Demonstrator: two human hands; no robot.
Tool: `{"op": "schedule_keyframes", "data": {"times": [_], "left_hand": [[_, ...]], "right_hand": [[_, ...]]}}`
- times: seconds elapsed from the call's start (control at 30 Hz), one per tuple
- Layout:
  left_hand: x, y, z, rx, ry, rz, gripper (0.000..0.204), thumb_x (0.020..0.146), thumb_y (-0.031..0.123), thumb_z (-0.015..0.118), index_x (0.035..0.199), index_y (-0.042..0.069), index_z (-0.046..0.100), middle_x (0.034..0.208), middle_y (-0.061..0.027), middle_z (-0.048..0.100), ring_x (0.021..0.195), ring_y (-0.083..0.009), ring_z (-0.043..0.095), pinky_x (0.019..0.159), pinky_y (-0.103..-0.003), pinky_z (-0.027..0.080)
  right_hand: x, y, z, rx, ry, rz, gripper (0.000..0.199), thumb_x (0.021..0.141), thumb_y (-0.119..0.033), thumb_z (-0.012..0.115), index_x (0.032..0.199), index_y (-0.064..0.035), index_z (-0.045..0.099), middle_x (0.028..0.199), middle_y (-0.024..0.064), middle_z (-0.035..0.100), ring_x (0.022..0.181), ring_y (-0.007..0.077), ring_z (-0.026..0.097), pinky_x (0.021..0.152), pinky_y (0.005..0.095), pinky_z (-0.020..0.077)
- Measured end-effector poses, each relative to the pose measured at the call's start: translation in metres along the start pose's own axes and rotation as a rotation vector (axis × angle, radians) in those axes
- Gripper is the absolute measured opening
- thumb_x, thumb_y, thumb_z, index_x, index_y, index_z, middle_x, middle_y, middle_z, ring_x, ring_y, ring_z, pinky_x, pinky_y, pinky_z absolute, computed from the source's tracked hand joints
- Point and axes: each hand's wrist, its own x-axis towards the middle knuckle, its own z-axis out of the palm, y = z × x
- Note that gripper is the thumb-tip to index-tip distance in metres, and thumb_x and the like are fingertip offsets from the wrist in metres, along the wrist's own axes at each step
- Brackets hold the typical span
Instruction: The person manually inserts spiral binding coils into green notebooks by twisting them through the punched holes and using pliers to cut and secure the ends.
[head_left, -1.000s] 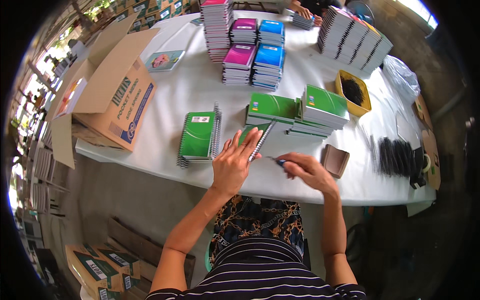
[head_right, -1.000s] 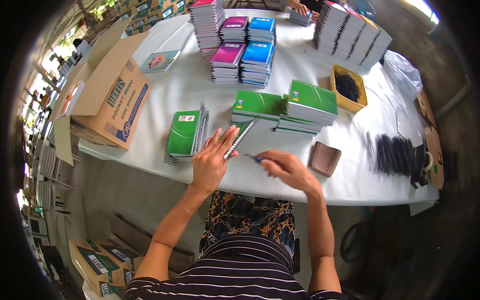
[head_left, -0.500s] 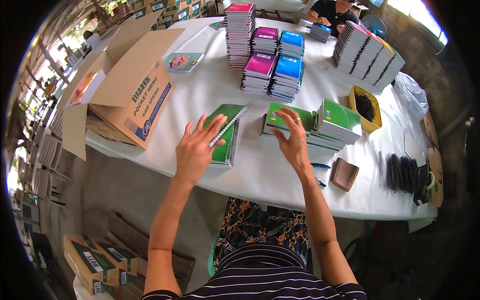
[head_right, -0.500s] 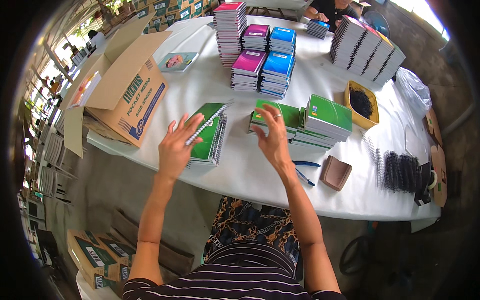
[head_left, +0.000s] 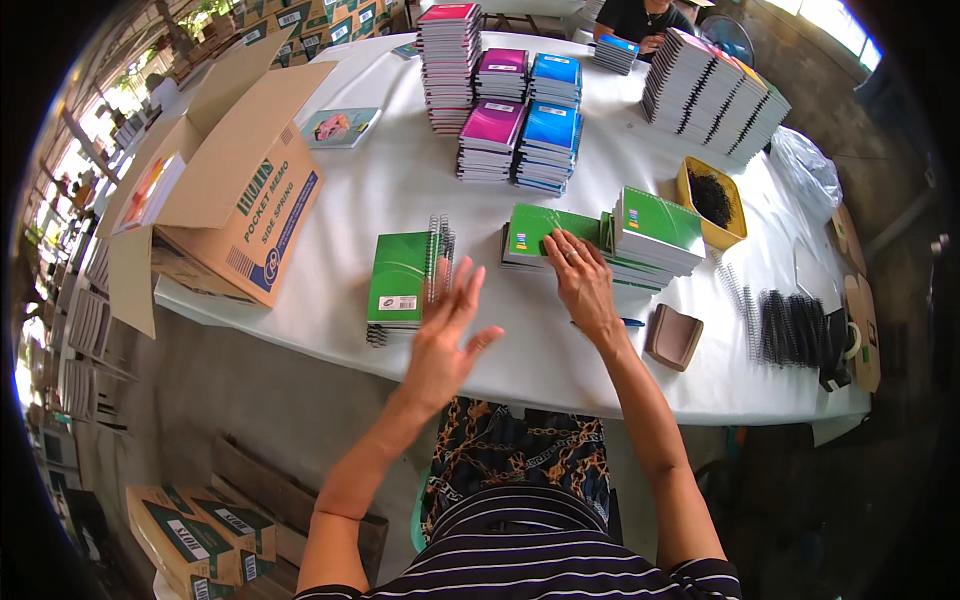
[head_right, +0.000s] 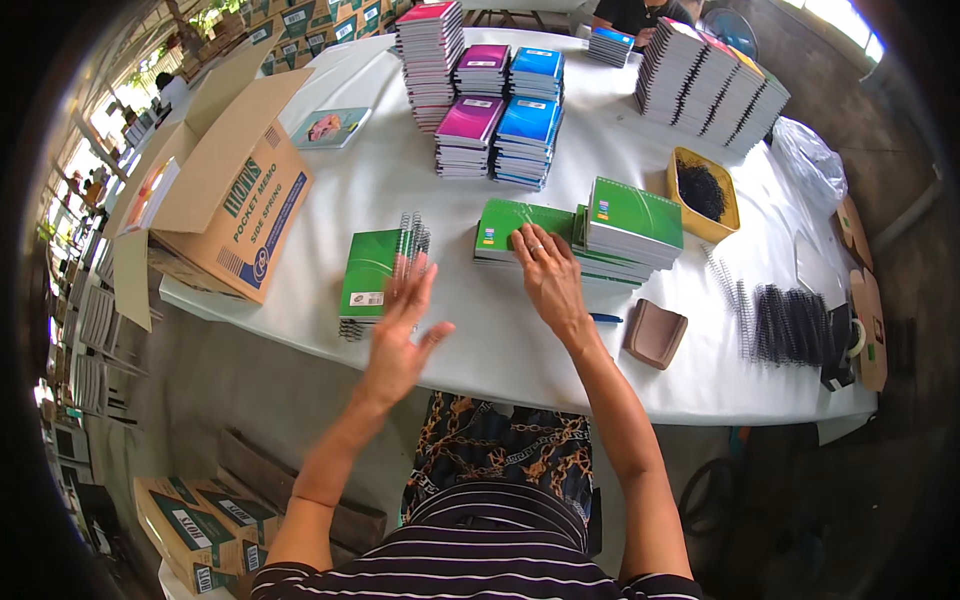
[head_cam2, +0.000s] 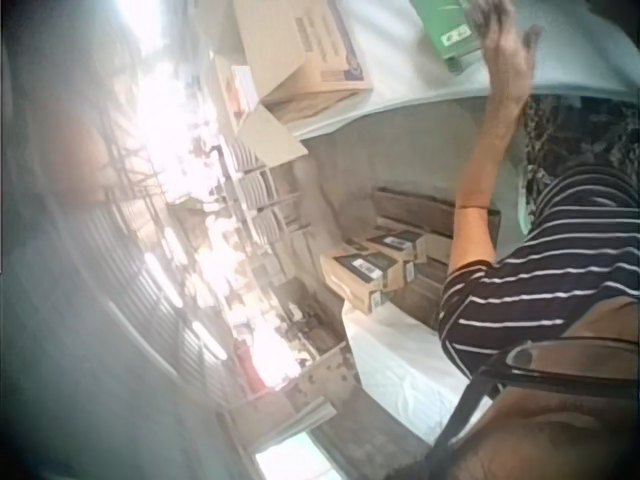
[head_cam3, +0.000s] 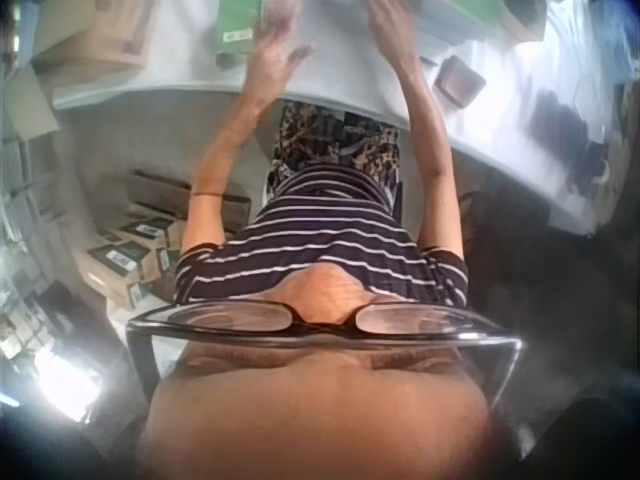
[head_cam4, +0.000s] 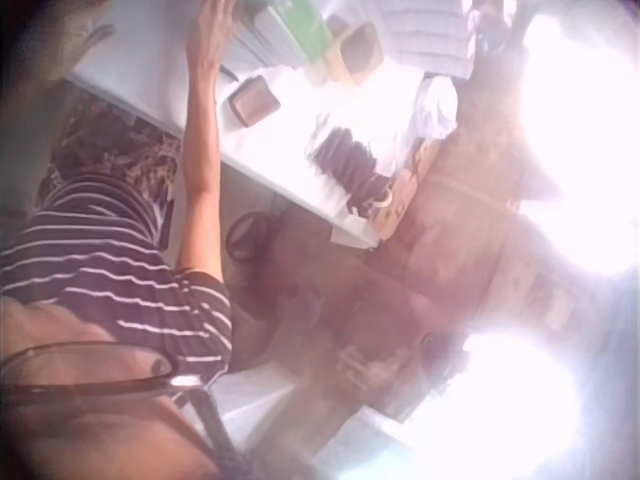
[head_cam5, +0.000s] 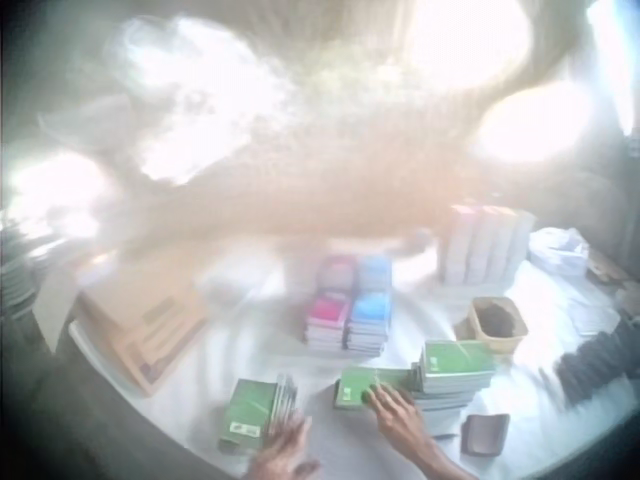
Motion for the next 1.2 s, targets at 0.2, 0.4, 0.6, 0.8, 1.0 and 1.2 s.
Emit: {"op": "schedule_keyframes", "data": {"times": [0.2, 0.4, 0.6, 0.8, 1.0, 1.2], "left_hand": [[0.013, -0.005, 0.042, -1.604, -0.093, -0.849, 0.07, 0.096, 0.04, 0.061, 0.151, 0.008, 0.033, 0.125, -0.0109, 0.058, 0.119, -0.0168, 0.054, 0.105, -0.035, 0.042], [-0.004, -0.015, 0.055, -1.388, -0.341, -0.399, 0.061, 0.093, 0.022, 0.066, 0.145, 0.002, 0.041, 0.144, -0.0149, 0.049, 0.128, -0.0232, 0.052, 0.11, -0.036, 0.039], [-0.007, -0.03, 0.073, -0.828, -0.392, -0.05, 0.078, 0.084, 0.026, 0.074, 0.149, 0.005, 0.036, 0.152, -0.0144, 0.04, 0.14, -0.0251, 0.038, 0.116, -0.037, 0.029], [0.023, 0.064, 0.059, 0.398, -0.151, 0.371, 0.085, 0.083, 0.053, 0.06, 0.152, 0.011, 0.032, 0.152, -0.0125, 0.039, 0.136, -0.0355, 0.043, 0.107, -0.048, 0.04], [0.022, 0.041, 0.086, 0.325, -0.285, 0.336, 0.06, 0.09, 0.039, 0.06, 0.141, 0.01, 0.048, 0.129, -0.0041, 0.063, 0.108, -0.0316, 0.065, 0.085, -0.041, 0.055], [0.03, 0.049, 0.089, 0.283, -0.334, 0.353, 0.06, 0.092, 0.041, 0.058, 0.144, 0.014, 0.045, 0.122, -0.0092, 0.066, 0.106, -0.0301, 0.066, 0.076, -0.038, 0.057]], "right_hand": [[-0.037, -0.056, -0.061, 0.167, -0.017, -0.188, 0.044, 0.083, -0.009, 0.067, 0.126, -0.0034, 0.06, 0.131, 0.0127, 0.059, 0.121, 0.0256, 0.057, 0.102, 0.0428, 0.0455], [-0.068, -0.043, -0.095, 0.847, 0.101, 0.545, 0.064, 0.08, -0.016, 0.077, 0.136, -0.0027, 0.049, 0.146, 0.0149, 0.041, 0.131, 0.0285, 0.046, 0.11, 0.0418, 0.0377], [-0.106, -0.047, -0.058, 1.381, -0.214, 0.707, 0.018, 0.087, -0.005, 0.069, 0.098, -0.0042, 0.055, 0.113, 0.0091, 0.064, 0.107, 0.0162, 0.058, 0.094, 0.0308, 0.0459], [-0.108, -0.046, -0.058, 1.146, -0.256, 0.598, 0.032, 0.082, -0.001, 0.07, 0.111, -0.0031, 0.055, 0.112, 0.0093, 0.064, 0.101, 0.0208, 0.059, 0.089, 0.0318, 0.0463], [-0.101, 0.124, -0.092, 1.083, 0.201, 0.617, 0.024, 0.075, 0.016, 0.056, 0.092, 0.0023, 0.067, 0.085, 0.0086, 0.069, 0.082, 0.0216, 0.069, 0.077, 0.0278, 0.0545], [-0.131, 0.273, -0.084, -0.375, -0.065, 0.805, 0.02, 0.078, -0.013, 0.076, 0.091, 0.0002, 0.068, 0.093, 0.019, 0.062, 0.093, 0.0365, 0.06, 0.084, 0.0458, 0.0483]]}}
